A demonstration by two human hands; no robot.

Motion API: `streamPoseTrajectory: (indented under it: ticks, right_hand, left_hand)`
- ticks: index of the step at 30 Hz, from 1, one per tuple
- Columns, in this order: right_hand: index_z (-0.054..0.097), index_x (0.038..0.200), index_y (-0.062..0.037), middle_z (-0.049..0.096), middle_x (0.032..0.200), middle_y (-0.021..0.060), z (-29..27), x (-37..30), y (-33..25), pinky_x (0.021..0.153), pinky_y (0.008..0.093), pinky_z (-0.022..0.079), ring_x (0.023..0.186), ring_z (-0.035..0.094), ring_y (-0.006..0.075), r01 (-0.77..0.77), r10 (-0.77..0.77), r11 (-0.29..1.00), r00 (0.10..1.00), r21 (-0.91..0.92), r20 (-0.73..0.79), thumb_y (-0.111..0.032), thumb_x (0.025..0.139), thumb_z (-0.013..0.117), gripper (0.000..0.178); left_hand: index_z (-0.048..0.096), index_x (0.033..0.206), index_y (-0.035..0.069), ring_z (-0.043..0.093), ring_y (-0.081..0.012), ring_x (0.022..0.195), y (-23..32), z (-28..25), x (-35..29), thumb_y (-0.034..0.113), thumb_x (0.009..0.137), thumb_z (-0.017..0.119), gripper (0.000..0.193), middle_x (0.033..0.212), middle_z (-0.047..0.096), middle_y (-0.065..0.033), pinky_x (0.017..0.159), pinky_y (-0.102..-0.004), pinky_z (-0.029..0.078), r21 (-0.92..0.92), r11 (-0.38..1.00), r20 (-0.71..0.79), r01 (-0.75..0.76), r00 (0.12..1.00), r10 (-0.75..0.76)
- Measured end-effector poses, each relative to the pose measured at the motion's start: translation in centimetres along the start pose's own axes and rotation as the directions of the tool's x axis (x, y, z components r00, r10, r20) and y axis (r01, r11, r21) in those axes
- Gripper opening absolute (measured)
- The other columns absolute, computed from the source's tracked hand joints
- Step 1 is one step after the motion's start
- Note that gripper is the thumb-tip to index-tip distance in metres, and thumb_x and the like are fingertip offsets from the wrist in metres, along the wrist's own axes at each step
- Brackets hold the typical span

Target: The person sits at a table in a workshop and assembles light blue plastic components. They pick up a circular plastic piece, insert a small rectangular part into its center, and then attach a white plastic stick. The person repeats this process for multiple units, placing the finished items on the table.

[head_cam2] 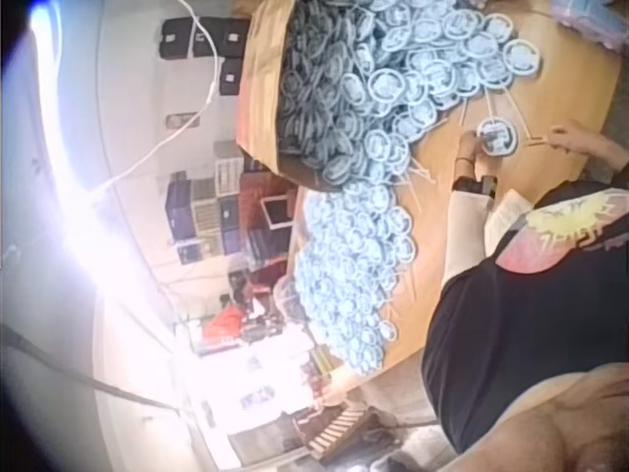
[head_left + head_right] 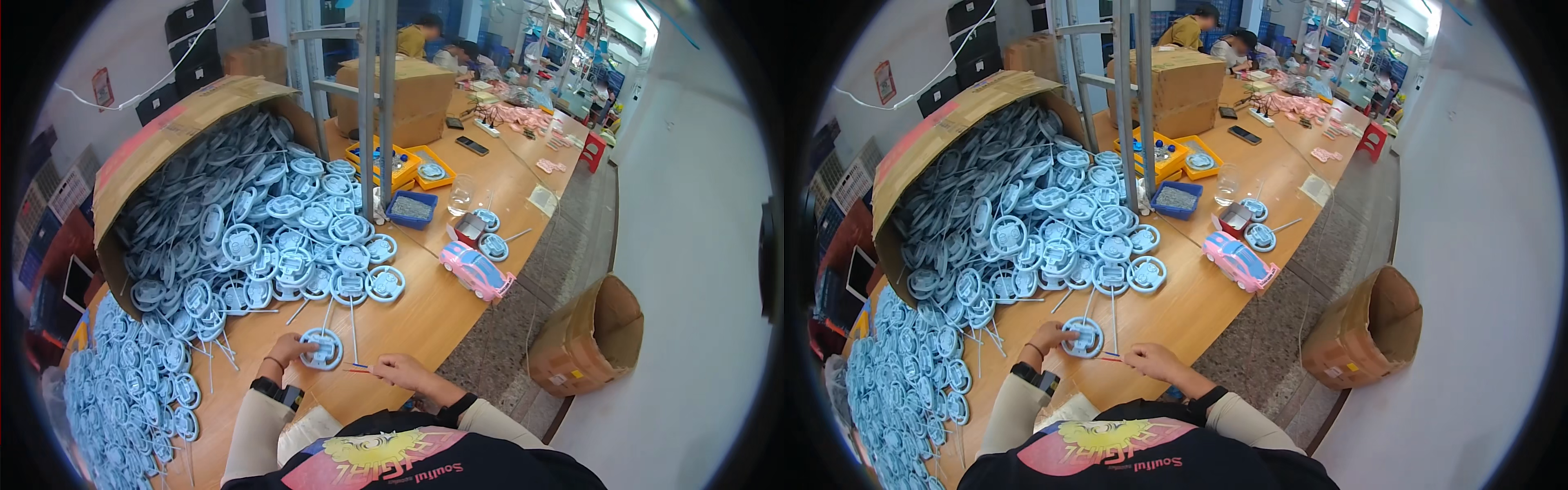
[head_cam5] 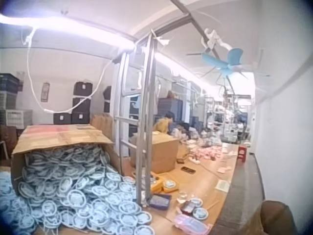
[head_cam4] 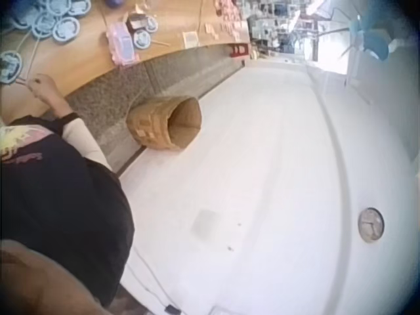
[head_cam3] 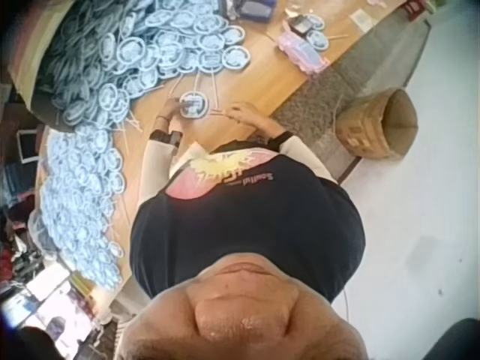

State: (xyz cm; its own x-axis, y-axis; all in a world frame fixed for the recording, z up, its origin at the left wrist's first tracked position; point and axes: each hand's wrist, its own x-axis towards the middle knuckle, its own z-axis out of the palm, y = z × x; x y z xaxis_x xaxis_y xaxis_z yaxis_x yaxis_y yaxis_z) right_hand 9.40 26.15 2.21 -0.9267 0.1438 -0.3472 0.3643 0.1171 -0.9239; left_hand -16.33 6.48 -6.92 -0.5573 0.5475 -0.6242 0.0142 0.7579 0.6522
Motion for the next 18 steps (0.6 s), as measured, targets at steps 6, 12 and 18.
streamPoseTrajectory:
  ticks: [6, 12, 18]
  right_hand:
    - [0.054, 0.065, -0.0052, 0.049, 0.055, 0.0028, 0.1, -0.5, -0.9, 0.047, 0.0265, 0.036, 0.051, 0.046, 0.0106, 0.135, -0.165, 0.933, 0.984, -0.335, -0.062, -0.037, 0.080, 0.057, 0.035]
    - [0.057, 0.067, -0.0062, 0.057, 0.061, 0.0078, 1.0, -0.3, -0.9, 0.052, 0.0307, 0.040, 0.056, 0.054, 0.0197, 0.140, -0.174, 0.950, 0.980, -0.279, -0.101, -0.044, 0.076, 0.059, 0.039]
    - [0.054, 0.064, -0.0024, 0.049, 0.052, 0.0055, 2.1, -0.4, -2.4, 0.045, 0.0274, 0.035, 0.048, 0.045, 0.0132, 0.175, -0.214, 0.908, 0.975, -0.381, -0.062, -0.043, 0.077, 0.062, 0.043]
  left_hand:
    - [0.058, 0.092, 0.004, 0.060, -0.0148, 0.069, -2.7, 1.2, -9.5, 0.032, 0.071, 0.070, 0.037, 0.081, 0.062, -0.0053, 0.058, -0.0260, 0.047, -0.270, 0.954, 0.047, -0.133, 0.987, 0.151]
    - [0.045, 0.119, 0.004, 0.056, -0.0184, 0.097, -3.2, 3.7, -15.6, 0.031, 0.083, 0.057, 0.046, 0.109, 0.055, -0.0075, 0.083, -0.0379, 0.047, -0.879, 0.400, -0.119, -0.259, 0.932, 0.341]
    - [0.047, 0.115, 0.000, 0.057, -0.0160, 0.088, 0.9, 5.2, -15.3, 0.021, 0.091, 0.045, 0.032, 0.099, 0.057, -0.0067, 0.080, -0.0326, 0.048, -0.850, 0.463, -0.121, -0.252, 0.948, 0.294]
